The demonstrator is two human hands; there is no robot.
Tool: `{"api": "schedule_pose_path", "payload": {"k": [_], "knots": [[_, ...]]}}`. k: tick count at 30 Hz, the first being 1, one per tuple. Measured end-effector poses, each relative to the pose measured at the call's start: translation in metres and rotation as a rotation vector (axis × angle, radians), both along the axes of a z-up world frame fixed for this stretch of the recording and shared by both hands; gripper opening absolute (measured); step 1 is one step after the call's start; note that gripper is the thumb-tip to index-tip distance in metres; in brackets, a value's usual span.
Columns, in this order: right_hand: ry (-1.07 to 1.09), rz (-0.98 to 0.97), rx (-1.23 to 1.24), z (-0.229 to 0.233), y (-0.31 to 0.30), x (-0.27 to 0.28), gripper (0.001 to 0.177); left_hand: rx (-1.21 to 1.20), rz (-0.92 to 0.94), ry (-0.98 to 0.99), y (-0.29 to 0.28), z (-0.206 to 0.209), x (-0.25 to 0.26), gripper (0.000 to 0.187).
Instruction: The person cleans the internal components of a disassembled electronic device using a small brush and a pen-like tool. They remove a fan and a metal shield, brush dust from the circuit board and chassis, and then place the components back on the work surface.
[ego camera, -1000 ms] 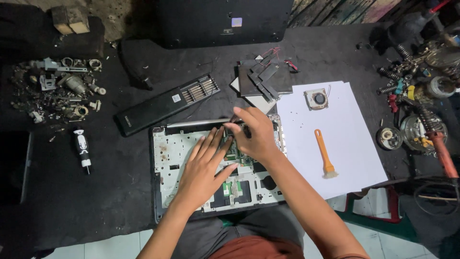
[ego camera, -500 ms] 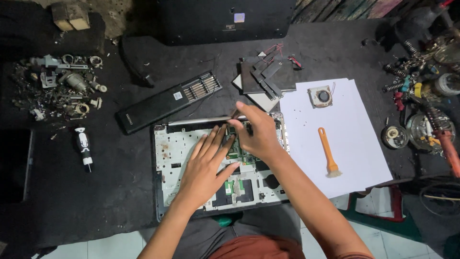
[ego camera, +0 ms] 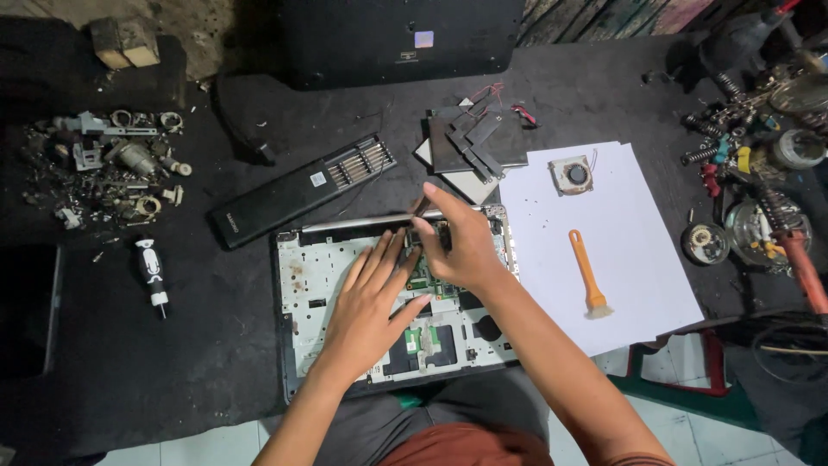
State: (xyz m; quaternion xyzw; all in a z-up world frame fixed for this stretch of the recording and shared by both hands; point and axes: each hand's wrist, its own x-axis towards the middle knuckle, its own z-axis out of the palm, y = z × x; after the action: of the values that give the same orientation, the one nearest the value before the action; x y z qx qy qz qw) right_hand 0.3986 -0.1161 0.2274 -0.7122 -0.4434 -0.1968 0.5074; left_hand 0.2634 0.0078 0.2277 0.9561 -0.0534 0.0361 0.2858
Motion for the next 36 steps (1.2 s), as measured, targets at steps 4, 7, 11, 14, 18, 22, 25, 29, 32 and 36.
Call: {"api": "schedule_pose_path", "payload": {"k": [4,7,11,14,18,22,25,29,32,36], "knots": [[-0.05,-0.011,-0.022,-0.044,-0.013,0.011,0.069,0.006,0.004,0.003,-0.001,-0.003,0.0,0.059],[0.003,0.002,0.003,-0.033,-0.01,0.009,0.055,-0.014,0.008,0.005,-0.001,0.0,0.0,0.059],[-0.055,0.003,-0.006,-0.024,-0.009,0.008,0.061,-0.012,0.005,0.015,-0.001,0.001,-0.001,0.059],[-0.071,-0.015,-0.013,-0.027,-0.008,0.01,0.061,-0.002,0.003,0.025,-0.001,0.001,0.0,0.059],[-0.093,-0.054,-0.055,-0.039,-0.012,0.01,0.058,0.0,-0.009,0.036,-0.001,0.007,0.0,0.059],[-0.024,0.003,-0.003,-0.037,-0.009,0.01,0.065,0.03,0.001,0.028,-0.001,-0.003,0.001,0.059],[-0.051,-0.015,-0.023,-0.032,-0.01,0.008,0.063,0.032,-0.002,0.027,-0.001,-0.001,0.0,0.06],[-0.029,-0.007,-0.01,-0.03,-0.011,0.011,0.062,0.004,0.007,0.036,-0.002,0.001,0.0,0.059],[-0.035,0.013,0.012,-0.013,-0.006,0.006,0.061,-0.008,0.01,0.026,-0.003,0.003,0.0,0.059],[-0.082,-0.008,-0.028,-0.023,-0.013,0.011,0.06,0.01,0.014,0.014,-0.002,0.0,-0.001,0.059]]}}
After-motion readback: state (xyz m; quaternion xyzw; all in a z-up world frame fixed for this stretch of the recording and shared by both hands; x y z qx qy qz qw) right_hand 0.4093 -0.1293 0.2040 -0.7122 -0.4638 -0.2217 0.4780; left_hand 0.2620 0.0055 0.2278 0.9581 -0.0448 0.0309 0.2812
